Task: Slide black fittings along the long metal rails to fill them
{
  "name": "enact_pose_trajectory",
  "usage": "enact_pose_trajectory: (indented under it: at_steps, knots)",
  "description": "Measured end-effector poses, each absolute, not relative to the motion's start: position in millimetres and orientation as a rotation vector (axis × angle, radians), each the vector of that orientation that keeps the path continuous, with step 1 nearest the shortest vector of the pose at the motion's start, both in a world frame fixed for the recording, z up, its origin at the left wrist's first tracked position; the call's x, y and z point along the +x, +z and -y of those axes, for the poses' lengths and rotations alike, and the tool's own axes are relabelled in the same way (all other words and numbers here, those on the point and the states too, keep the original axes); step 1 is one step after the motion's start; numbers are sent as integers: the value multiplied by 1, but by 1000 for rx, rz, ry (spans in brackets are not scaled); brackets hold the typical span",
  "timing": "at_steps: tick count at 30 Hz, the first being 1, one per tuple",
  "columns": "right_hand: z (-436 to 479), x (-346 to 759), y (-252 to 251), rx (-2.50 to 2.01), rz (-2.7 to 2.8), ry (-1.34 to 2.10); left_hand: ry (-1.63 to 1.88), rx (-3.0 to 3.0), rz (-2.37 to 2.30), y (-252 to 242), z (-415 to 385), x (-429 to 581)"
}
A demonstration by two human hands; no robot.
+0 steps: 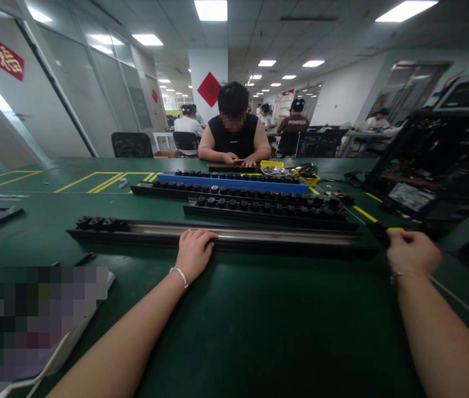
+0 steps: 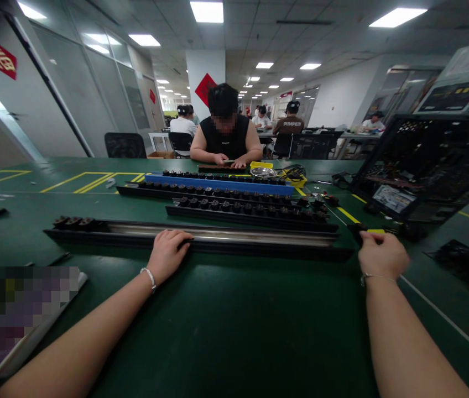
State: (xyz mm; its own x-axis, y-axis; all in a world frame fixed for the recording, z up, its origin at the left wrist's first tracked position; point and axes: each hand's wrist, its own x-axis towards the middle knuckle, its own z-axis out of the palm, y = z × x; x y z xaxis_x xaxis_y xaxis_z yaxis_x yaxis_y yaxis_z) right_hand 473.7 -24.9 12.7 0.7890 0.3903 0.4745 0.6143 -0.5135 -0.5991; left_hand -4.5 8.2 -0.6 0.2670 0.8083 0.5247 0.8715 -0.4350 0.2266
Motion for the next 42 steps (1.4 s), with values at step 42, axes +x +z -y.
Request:
enact_pose_trajectory:
  at_steps: [42]
  knots:
    - [8, 368, -12, -1993, 1718, -740, -599, -1487, 2695, 42, -59, -178]
